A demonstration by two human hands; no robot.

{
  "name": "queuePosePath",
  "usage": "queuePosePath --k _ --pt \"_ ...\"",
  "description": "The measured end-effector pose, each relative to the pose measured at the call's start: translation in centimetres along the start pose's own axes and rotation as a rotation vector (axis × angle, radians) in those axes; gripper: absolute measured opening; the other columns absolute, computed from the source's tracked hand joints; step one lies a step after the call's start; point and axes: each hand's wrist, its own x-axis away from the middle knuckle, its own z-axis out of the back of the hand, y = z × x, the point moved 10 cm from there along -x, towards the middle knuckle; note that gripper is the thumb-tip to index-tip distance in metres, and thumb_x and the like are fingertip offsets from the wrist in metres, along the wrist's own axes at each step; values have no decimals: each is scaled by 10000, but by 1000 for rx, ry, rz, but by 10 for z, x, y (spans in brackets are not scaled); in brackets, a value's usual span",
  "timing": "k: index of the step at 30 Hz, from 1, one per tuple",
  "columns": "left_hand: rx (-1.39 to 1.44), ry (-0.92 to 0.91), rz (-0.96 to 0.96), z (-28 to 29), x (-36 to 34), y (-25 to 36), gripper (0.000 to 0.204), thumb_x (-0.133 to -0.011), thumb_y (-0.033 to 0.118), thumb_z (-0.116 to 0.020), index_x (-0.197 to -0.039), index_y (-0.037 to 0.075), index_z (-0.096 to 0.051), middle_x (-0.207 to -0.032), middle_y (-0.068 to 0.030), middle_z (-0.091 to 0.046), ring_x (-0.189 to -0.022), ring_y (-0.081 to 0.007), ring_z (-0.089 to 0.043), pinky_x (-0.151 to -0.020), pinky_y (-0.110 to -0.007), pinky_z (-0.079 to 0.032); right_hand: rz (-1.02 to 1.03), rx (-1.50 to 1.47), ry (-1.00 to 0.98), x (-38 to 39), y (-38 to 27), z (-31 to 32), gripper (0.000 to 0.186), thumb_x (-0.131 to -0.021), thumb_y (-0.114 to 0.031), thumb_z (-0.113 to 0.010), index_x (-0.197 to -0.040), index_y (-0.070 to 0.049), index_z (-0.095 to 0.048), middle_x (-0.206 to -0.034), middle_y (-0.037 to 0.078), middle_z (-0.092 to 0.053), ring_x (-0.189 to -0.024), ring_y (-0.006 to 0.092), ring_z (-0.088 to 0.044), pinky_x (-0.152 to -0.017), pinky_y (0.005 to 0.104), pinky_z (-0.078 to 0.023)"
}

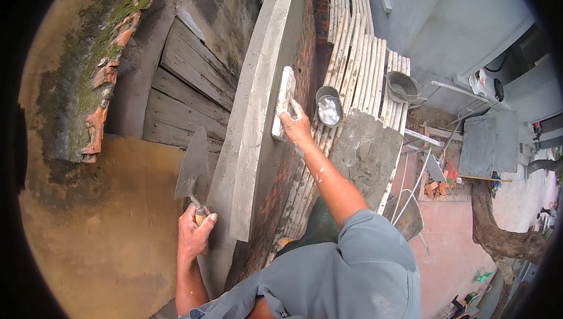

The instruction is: The person scoops wet cement with a trowel and applies it to a curved brick wall section, then smooths the surface with a float. The person repeatedly adds cement and levels the wall, occasionally using a straight metal bar to check alignment.

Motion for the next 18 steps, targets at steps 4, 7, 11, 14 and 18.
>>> queuePosePath --k 4,7,11,14,18 --pt "-312 43 -138 -19 -13 37 316 -863 208 -775 -866 -26 -562 -857 -231 -612 -806 -447 -605 -717 -506 -477 -294 -191 109 78 72 36 658 -964 -271 -702 -1518 10 -486 -1283 121 -683 -1112 177 -655 -976 300 -504" --pt "-376 68 -227 -36 -14 62 442 -818 301 -846 -875 -38 -568 -951 -236 -606 -885 -488 -608 -762 -546 -487 -352 -287 158 107 83 73 612 -985 -270 -693 -1507 -11 -505 -1233 95 -696 -1071 153 -659 -949 288 -510" --pt "-559 95 -321 -53 -11 82 553 -724 400 -914 -889 -42 -625 -988 -207 -619 -939 -436 -626 -781 -526 -516 -328 -349 200 126 72 122 565 -1000 -307 -685 -1492 -77 -532 -1041 4 -651 -862 92 -590 -733 257 -478" --pt "-614 108 -364 -65 -5 87 592 -679 434 -932 -913 -38 -660 -985 -198 -628 -964 -409 -632 -791 -515 -533 -194 -300 270 138 59 156 555 -1009 -362 -679 -1494 -129 -540 -902 -65 -610 -695 52 -531 -553 243 -447" --pt "-632 79 -350 -76 -2 82 563 -682 397 -939 -912 -36 -662 -988 -213 -628 -958 -420 -639 -793 -521 -538 -148 -331 346 156 66 178 569 -1023 -398 -670 -1502 -125 -530 -963 -52 -634 -751 59 -549 -601 248 -458"
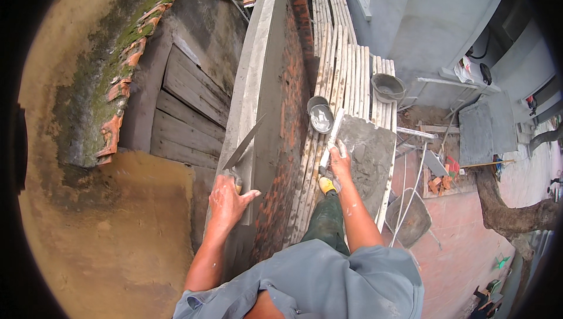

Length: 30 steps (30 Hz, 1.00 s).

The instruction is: The person scoops wet cement with a trowel and applies it to a curved brick wall section, then smooths the surface with a float. The person repeatedly adds cement and levels the wall, occasionally using a straight metal bar to check alignment.

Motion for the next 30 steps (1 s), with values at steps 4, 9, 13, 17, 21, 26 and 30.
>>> queuePosePath --k 4,9,13,17,21,26,30 --pt "18 30 5 -3 1 0 460 -721 288 -923 -918 -41 -668 -992 -227 -634 -951 -436 -650 -791 -533 -542 17 25 34 12 6 11 553 -1024 -394 -672 -1491 -129 -539 -979 -47 -639 -775 58 -547 -626 252 -462" --pt "101 33 70 -6 1 -11 512 -772 315 -859 -1019 -88 -662 -1038 -272 -647 -990 -459 -643 -877 -524 -518 -36 10 22 28 4 10 552 -1015 -425 -687 -1474 -149 -552 -930 -60 -610 -730 51 -513 -606 247 -439" --pt "185 -16 105 11 2 -29 540 -781 312 -832 -1101 -93 -670 -1189 -302 -654 -1065 -465 -650 -908 -531 -527 -35 -66 0 37 -7 5 542 -1012 -426 -691 -1465 -160 -557 -875 -74 -566 -654 40 -473 -543 235 -400" --pt "651 -109 160 33 1 -46 407 -802 251 -800 -894 -64 -560 -767 -128 -606 -732 -171 -520 -683 -388 -505 29 -73 -65 44 -23 -7 556 -990 -464 -692 -1438 -163 -555 -828 -88 -530 -603 33 -453 -507 249 -373" --pt "903 -176 229 44 3 -54 308 -810 232 -801 -916 28 -596 -826 -6 -584 -760 -100 -522 -709 -314 -483 -168 -50 -92 54 -17 -15 589 -969 -508 -658 -1432 -165 -533 -951 -50 -600 -774 104 -571 -708 370 -506" --pt "1005 -203 261 38 3 -62 308 -805 228 -820 -958 74 -602 -861 28 -583 -770 -82 -528 -746 -278 -468 -161 -243 -209 67 -38 -38 669 -969 -512 -633 -1516 -171 -453 -1556 44 -465 -1457 281 -390 -1129 691 -294" --pt "1111 -239 261 31 3 -65 317 -811 214 -837 -953 69 -593 -856 28 -590 -786 -66 -528 -768 -263 -463 -116 -348 -247 68 -54 -49 673 -968 -510 -666 -1490 -129 -476 -1450 51 -560 -1327 268 -527 -1071 568 -430"
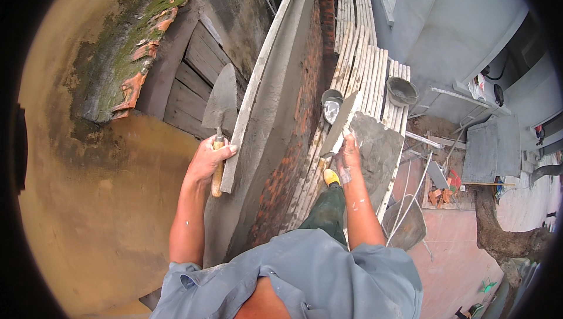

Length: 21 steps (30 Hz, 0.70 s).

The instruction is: The person scoops wet cement with a trowel and applies it to a curved brick wall section, then smooths the surface with a float. The person repeatedly adds cement and levels the wall, occasionally using a straight metal bar to check alignment.

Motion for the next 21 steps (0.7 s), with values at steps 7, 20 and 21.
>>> queuePosePath --k 7,20,21 --pt "74 -25 -12 -2 4 7 325 -815 222 -850 -983 61 -624 -896 15 -616 -823 -80 -565 -786 -273 -482 -41 -107 -67 4 3 -11 755 -934 -618 -684 -1474 -123 -501 -1444 65 -592 -1307 293 -567 -1108 547 -443" --pt "109 -106 -69 -10 20 59 371 -813 260 -859 -1021 63 -623 -924 12 -603 -838 -79 -555 -769 -275 -482 -282 -259 -390 14 13 -202 674 -933 -544 -670 -1474 -175 -510 -1422 49 -610 -1314 286 -566 -1111 544 -441" --pt "92 -104 -61 -10 21 61 384 -826 263 -850 -1052 38 -636 -942 -3 -628 -846 -87 -575 -774 -285 -499 -237 -240 -378 3 12 -219 659 -934 -556 -638 -1465 -186 -516 -1415 45 -615 -1312 295 -563 -1102 556 -438"
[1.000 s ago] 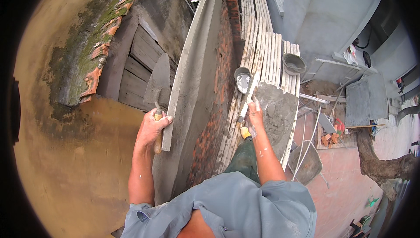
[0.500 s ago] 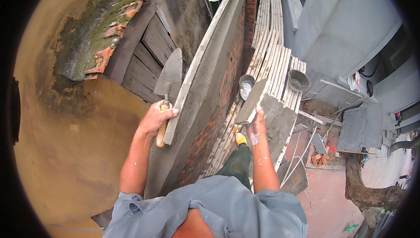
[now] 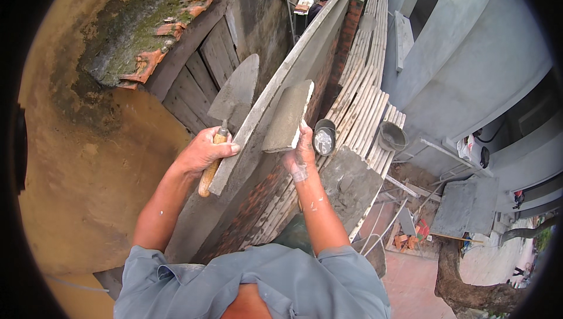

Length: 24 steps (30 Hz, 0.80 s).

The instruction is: The person scoops wet cement with a trowel and applies it to a curved brick wall section, then smooths the surface with a float. The person repeatedly adds cement and levels the wall, occasionally using a straight metal bar to check alignment.

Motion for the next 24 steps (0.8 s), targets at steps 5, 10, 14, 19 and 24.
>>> queuePosePath --k 5,10,14,19,24 --pt "-56 -1 -46 -7 5 22 381 -836 267 -839 -1041 22 -631 -917 1 -626 -813 -86 -571 -753 -277 -496 -41 -165 -120 -67 -8 -50 637 -924 -590 -563 -1429 -200 -552 -1390 36 -617 -1283 301 -574 -1104 558 -437" --pt "-186 38 -59 -7 11 45 327 -800 281 -831 -907 93 -585 -825 41 -533 -763 -73 -483 -706 -267 -431 23 -226 -169 -95 -21 -67 618 -905 -599 -550 -1401 -232 -590 -1381 26 -617 -1254 288 -579 -1098 559 -433" --pt "-336 67 -106 -5 25 63 354 -798 306 -818 -892 58 -583 -797 24 -522 -758 -101 -481 -697 -302 -438 65 -192 -153 -91 -19 -75 607 -897 -591 -577 -1366 -207 -616 -1381 24 -618 -1234 284 -585 -1079 516 -455" --pt "-570 99 -173 10 71 77 435 -797 333 -808 -839 9 -520 -774 -61 -503 -753 -163 -469 -688 -367 -424 91 -155 -163 -62 -9 -109 685 -870 -588 -650 -1436 -216 -545 -1379 17 -602 -1286 270 -558 -1118 506 -439" --pt "-703 297 -214 54 143 84 460 -769 313 -795 -818 -26 -489 -864 -111 -456 -812 -210 -450 -725 -399 -406 -92 -195 -344 -34 22 -188 677 -918 -572 -639 -1471 -209 -495 -1437 28 -550 -1342 287 -505 -1148 564 -394"
